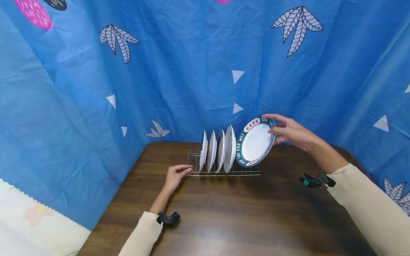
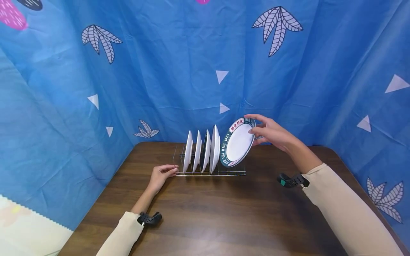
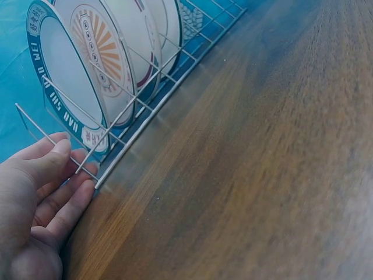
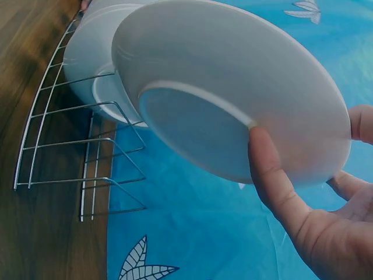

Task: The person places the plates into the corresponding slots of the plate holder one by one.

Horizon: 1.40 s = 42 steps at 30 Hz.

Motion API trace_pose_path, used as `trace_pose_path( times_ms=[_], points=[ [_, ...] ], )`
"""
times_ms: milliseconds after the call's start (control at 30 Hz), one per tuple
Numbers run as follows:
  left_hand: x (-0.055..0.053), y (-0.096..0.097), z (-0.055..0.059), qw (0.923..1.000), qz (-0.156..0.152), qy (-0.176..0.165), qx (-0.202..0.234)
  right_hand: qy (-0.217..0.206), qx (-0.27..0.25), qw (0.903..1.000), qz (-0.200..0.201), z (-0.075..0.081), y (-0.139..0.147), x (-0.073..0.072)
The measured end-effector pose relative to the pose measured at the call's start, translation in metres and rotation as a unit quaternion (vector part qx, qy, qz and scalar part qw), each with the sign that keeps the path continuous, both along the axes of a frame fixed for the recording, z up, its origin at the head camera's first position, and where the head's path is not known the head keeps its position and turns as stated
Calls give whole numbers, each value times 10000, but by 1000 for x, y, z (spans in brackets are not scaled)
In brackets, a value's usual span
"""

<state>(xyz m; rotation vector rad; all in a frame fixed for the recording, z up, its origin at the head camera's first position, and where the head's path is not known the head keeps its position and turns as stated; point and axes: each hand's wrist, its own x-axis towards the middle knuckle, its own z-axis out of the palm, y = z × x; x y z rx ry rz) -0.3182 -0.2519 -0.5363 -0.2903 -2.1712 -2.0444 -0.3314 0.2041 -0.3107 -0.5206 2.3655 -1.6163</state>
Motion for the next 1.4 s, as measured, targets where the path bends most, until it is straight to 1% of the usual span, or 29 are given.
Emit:
trace_pose_path(
  times_ms=[233, 467, 567, 667, 767, 800, 833, 1000, 1033, 1067, 1233, 1400],
  points=[
    [0, 1, -2, 10000, 25, 52, 48, 30, 241, 9995, 220, 3, -15, -10],
    [1, 2, -4, 9999, 3, 97, 69, 15, 610, 9963, 598, 7, -27, -16],
    [1, 2, -3, 10000, 32, 43, 52, -3, 698, 9949, 726, 7, -32, -19],
    [1, 1, -2, 10000, 41, -16, 33, 73, 780, 9938, 787, 6, -38, -22],
    [0, 0, 1, 9999, -9, -119, -34, 155, 799, 9936, 784, 7, -43, -26],
    [2, 1, 5, 9999, -49, -122, -45, 174, 801, 9936, 773, 7, -45, -27],
    [2, 1, 5, 9999, -53, -118, -68, 184, 791, 9937, 767, 6, -46, -29],
    [2, 1, 4, 9999, 45, 23, -156, 195, 717, 9944, 753, 3, -55, -33],
    [1, 0, 1, 9998, 99, 35, -177, 177, 689, 9946, 753, 2, -57, -34],
    [1, 0, 0, 9998, 113, 47, -185, 163, 674, 9948, 743, 1, -59, -33],
    [2, 0, 0, 9997, 161, 31, -192, 88, 628, 9958, 660, 0, -68, -34],
    [2, 0, 0, 9998, 134, 30, -128, 77, 634, 9960, 625, -3, -73, -35]
  ],
)
